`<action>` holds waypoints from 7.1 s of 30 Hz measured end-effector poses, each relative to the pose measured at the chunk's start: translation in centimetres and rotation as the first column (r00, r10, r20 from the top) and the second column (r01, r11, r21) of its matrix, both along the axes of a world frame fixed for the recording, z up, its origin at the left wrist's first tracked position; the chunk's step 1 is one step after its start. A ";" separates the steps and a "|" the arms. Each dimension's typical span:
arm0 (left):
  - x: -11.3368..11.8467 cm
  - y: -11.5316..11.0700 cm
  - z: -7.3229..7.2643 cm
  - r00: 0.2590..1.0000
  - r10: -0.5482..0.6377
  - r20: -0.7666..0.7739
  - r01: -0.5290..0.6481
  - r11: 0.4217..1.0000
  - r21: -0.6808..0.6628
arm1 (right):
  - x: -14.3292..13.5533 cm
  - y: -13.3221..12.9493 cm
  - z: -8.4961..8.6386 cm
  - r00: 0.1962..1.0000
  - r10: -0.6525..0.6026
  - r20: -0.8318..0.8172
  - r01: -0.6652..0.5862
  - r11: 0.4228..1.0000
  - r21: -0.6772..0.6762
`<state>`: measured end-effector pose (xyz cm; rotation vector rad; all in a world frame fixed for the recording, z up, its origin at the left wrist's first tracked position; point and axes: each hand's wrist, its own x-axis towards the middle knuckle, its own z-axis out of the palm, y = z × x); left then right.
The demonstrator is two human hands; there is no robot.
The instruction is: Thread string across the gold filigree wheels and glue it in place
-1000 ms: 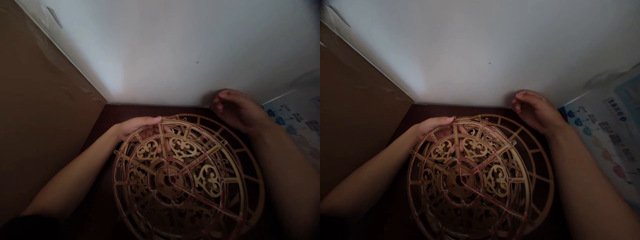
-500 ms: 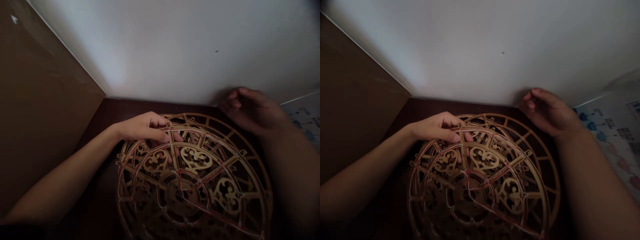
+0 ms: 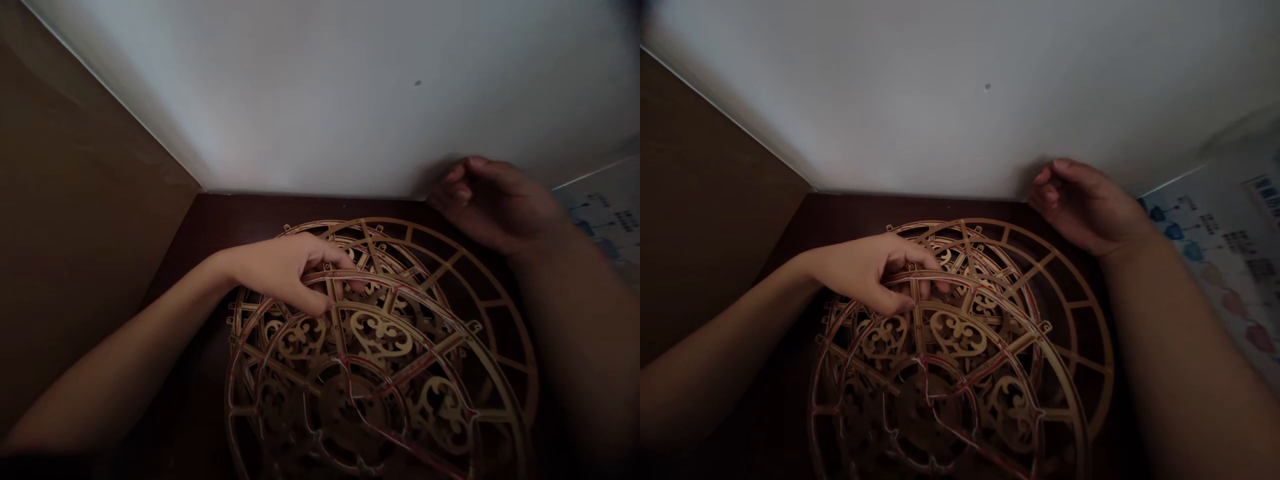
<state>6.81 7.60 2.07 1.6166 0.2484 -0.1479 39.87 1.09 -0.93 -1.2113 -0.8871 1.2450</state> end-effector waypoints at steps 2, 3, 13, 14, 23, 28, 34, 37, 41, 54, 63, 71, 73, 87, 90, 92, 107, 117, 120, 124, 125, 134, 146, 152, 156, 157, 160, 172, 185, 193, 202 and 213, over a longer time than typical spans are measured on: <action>0.1 0.0 0.3 0.999 -0.024 -0.023 0.025 0.999 0.029 | -0.1 0.0 0.1 1.000 0.001 -0.004 -0.001 1.000 0.005; 0.1 0.0 0.4 0.999 -0.042 -0.032 0.043 0.998 0.034 | -0.2 -0.1 0.1 1.000 0.003 -0.004 -0.003 1.000 0.006; 0.1 -0.3 0.0 0.992 -0.107 -0.063 0.103 0.992 -0.069 | -0.4 -0.1 0.4 0.999 0.014 0.043 -0.015 1.000 0.013; 0.1 -0.3 0.1 0.992 -0.105 -0.071 0.101 0.993 -0.063 | -0.4 -0.1 0.4 0.999 0.013 0.049 -0.014 1.000 0.012; 0.7 -0.9 1.1 0.979 -0.098 -0.179 0.113 0.991 0.073 | -0.6 -0.2 0.4 1.000 0.005 0.007 -0.005 1.000 0.028; 0.8 -1.2 1.3 0.980 -0.100 -0.173 0.121 0.986 0.118 | -0.5 -0.1 0.2 1.000 -0.008 0.008 0.008 0.999 0.034; 0.8 -1.3 1.5 0.973 -0.120 -0.197 0.161 0.965 0.205 | -0.5 -0.1 0.0 0.999 -0.003 0.033 0.001 0.999 0.036; 0.8 -1.3 1.5 0.966 -0.121 -0.226 0.162 0.972 0.172 | -0.6 -0.1 0.0 0.999 -0.008 0.040 0.006 0.999 0.036; 0.7 -1.3 1.4 0.961 -0.127 -0.248 0.171 0.971 0.166 | -0.6 -0.1 0.0 0.999 -0.018 0.041 0.016 0.999 0.044; 0.5 -0.7 0.9 0.972 -0.134 -0.194 0.145 0.989 0.040 | -0.6 -0.1 -0.2 1.000 0.006 -0.025 -0.004 0.998 0.069; 0.4 -0.2 0.2 0.990 -0.011 -0.141 -0.006 0.993 -0.121 | -0.1 0.1 -0.4 0.997 0.042 -0.061 -0.038 0.997 0.063; 0.4 -0.1 -0.3 0.993 0.031 -0.111 -0.051 0.982 -0.181 | 0.4 0.3 -0.9 0.998 0.056 -0.035 -0.054 0.997 0.062; 0.4 -0.1 -0.4 0.994 0.041 -0.098 -0.060 0.979 -0.195 | 0.5 0.4 -1.0 0.997 0.059 -0.039 -0.056 0.996 0.066; 0.1 0.1 -0.5 0.986 0.163 -0.023 -0.163 0.944 -0.286 | -0.1 0.4 -0.7 0.995 0.044 -0.092 -0.039 0.998 0.057; 0.0 0.2 -0.5 0.980 0.201 -0.010 -0.193 0.925 -0.328 | -0.1 0.4 -0.8 0.996 0.041 -0.083 -0.037 0.998 0.057; -0.1 0.2 -0.6 0.978 0.211 -0.007 -0.199 0.910 -0.363 | 0.0 0.4 -0.8 0.997 0.040 -0.074 -0.036 0.998 0.056; -0.1 0.5 -1.3 0.970 0.239 0.041 -0.206 0.902 -0.379 | 0.2 0.4 -1.0 0.996 0.046 -0.077 -0.040 0.997 0.070; 0.2 0.3 -1.0 0.969 0.245 0.038 -0.214 0.905 -0.367 | 0.7 0.5 -1.1 0.996 0.063 -0.063 -0.059 0.997 0.056; 0.2 0.2 -0.8 0.968 0.252 0.017 -0.230 0.906 -0.354 | 0.7 0.5 -1.0 0.997 0.059 -0.050 -0.057 0.997 0.045; 0.2 0.2 -0.8 0.967 0.255 0.020 -0.232 0.908 -0.350 | 0.6 0.5 -0.9 0.997 0.054 -0.055 -0.051 0.998 0.045; 0.1 0.2 -0.8 0.967 0.255 0.024 -0.231 0.908 -0.349 | 0.6 0.5 -0.9 0.997 0.053 -0.058 -0.051 0.998 0.044; 0.1 0.2 -1.2 0.966 0.255 0.033 -0.225 0.902 -0.369 | 0.6 0.4 -0.9 0.997 0.056 -0.050 -0.055 0.998 0.035; 0.0 0.3 -1.5 0.963 0.270 -0.019 -0.260 0.903 -0.343 | 0.3 0.4 -0.4 0.998 0.036 -0.052 -0.034 0.999 0.039; 0.1 0.1 -1.3 0.963 0.271 -0.007 -0.256 0.902 -0.348 | -0.2 0.2 0.0 1.000 0.002 -0.017 -0.002 1.000 0.013; 0.2 0.0 -1.5 0.955 0.294 0.026 -0.259 0.876 -0.407 | -0.1 0.2 0.0 1.000 0.020 0.008 -0.020 1.000 0.016; 0.2 0.0 -1.5 0.955 0.296 0.027 -0.260 0.874 -0.411 | -0.1 0.3 0.0 1.000 0.029 0.012 -0.029 0.999 0.022; 0.1 0.0 -1.4 0.958 0.288 0.017 -0.257 0.879 -0.402 | 0.0 0.3 -0.1 0.999 0.052 0.007 -0.053 0.998 0.040; 0.2 0.0 -1.3 0.953 0.301 -0.013 -0.283 0.877 -0.388 | -0.2 0.3 -0.1 0.999 0.048 0.007 -0.049 0.998 0.049; 0.1 0.1 -1.6 0.960 0.279 0.034 -0.241 0.880 -0.409 | 0.1 0.3 -0.1 0.998 0.059 -0.028 -0.057 0.998 0.040; 0.2 0.0 -1.7 0.959 0.278 0.058 -0.230 0.880 -0.415 | 0.0 0.3 -0.2 0.997 0.056 -0.061 -0.054 0.998 0.025; 0.2 -0.1 -1.7 0.955 0.292 0.048 -0.252 0.888 -0.386 | 0.1 0.3 -0.2 0.997 0.062 -0.036 -0.060 0.997 0.057; 0.2 0.0 -1.6 0.952 0.302 0.043 -0.265 0.887 -0.377 | 0.3 0.3 -0.2 0.998 0.062 0.000 -0.062 0.998 0.021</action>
